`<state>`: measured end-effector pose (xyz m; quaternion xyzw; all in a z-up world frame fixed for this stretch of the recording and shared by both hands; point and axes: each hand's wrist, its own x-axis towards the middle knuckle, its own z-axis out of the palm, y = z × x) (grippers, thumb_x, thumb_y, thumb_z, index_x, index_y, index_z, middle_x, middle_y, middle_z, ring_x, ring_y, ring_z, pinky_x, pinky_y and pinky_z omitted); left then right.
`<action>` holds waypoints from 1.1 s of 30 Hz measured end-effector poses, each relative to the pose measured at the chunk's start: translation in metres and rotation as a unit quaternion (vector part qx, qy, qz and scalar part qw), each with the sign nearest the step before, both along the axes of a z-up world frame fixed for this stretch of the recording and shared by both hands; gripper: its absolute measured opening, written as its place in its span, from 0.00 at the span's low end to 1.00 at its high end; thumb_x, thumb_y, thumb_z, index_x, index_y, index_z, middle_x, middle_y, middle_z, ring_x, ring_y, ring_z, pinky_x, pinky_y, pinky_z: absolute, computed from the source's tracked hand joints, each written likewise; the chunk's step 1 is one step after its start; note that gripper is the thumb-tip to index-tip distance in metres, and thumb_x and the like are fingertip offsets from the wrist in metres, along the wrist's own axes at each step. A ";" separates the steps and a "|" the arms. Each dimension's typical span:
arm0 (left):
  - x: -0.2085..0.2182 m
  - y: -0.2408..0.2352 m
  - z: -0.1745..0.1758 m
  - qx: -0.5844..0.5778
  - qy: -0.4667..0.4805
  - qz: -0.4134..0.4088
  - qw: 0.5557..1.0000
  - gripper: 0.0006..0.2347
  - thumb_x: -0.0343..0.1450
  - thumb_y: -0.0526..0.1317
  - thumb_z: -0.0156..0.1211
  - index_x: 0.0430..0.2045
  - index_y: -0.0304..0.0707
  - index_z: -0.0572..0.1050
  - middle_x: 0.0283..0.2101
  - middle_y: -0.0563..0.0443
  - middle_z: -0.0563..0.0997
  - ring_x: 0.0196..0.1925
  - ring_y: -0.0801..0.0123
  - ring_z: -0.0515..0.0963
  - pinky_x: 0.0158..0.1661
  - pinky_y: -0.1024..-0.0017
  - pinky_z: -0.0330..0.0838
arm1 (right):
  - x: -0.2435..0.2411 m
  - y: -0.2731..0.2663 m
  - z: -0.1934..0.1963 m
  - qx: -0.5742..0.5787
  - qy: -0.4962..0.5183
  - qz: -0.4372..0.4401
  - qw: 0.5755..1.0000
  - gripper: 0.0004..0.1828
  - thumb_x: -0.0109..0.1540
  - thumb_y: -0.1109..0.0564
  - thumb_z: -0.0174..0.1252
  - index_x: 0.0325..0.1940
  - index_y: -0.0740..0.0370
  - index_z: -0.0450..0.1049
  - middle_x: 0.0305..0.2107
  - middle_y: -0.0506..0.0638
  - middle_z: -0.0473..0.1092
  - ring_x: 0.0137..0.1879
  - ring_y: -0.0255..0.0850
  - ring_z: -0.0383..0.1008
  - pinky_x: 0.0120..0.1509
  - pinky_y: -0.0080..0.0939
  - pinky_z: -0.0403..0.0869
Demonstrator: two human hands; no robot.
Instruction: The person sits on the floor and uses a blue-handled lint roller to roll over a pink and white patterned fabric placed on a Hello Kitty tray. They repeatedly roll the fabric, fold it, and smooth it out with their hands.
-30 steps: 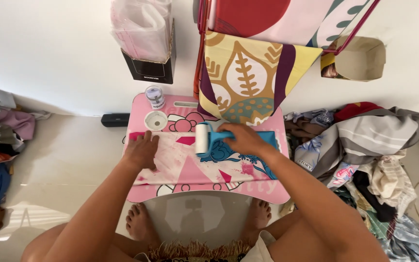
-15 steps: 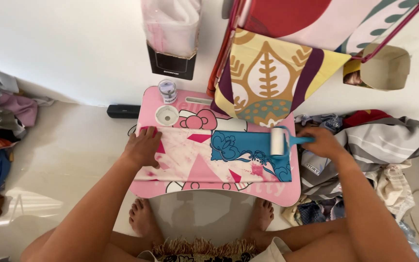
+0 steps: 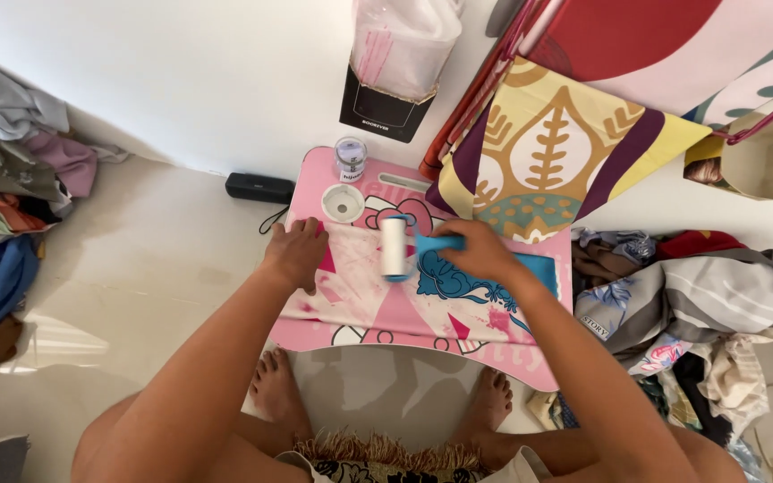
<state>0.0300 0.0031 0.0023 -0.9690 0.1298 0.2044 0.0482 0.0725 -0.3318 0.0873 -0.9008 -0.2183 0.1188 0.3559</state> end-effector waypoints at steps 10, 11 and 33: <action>0.000 -0.008 0.009 0.033 0.003 -0.007 0.999 0.51 0.45 0.44 0.89 0.66 0.42 0.65 0.64 0.40 0.68 0.66 0.49 0.70 0.59 0.33 0.62 | 0.001 -0.050 -0.006 -0.029 0.013 0.013 0.999 0.20 0.53 0.66 0.67 0.49 0.63 0.81 0.44 0.62 0.79 0.58 0.60 0.77 0.66 0.58 0.71; -0.001 -0.007 0.009 0.034 0.006 -0.002 0.999 0.51 0.45 0.44 0.89 0.66 0.42 0.65 0.65 0.39 0.67 0.66 0.48 0.69 0.59 0.33 0.62 | 0.001 -0.078 -0.008 -0.048 0.005 -0.003 0.999 0.20 0.52 0.66 0.67 0.50 0.65 0.81 0.45 0.64 0.79 0.59 0.60 0.76 0.66 0.58 0.70; -0.029 -0.021 -0.057 0.150 -0.030 0.019 0.988 0.52 0.45 0.50 0.91 0.64 0.31 0.65 0.61 0.26 0.71 0.56 0.38 0.79 0.54 0.27 0.63 | -0.083 -0.082 0.033 -0.031 0.068 0.023 0.997 0.19 0.56 0.62 0.64 0.51 0.54 0.82 0.47 0.54 0.80 0.60 0.52 0.77 0.66 0.52 0.72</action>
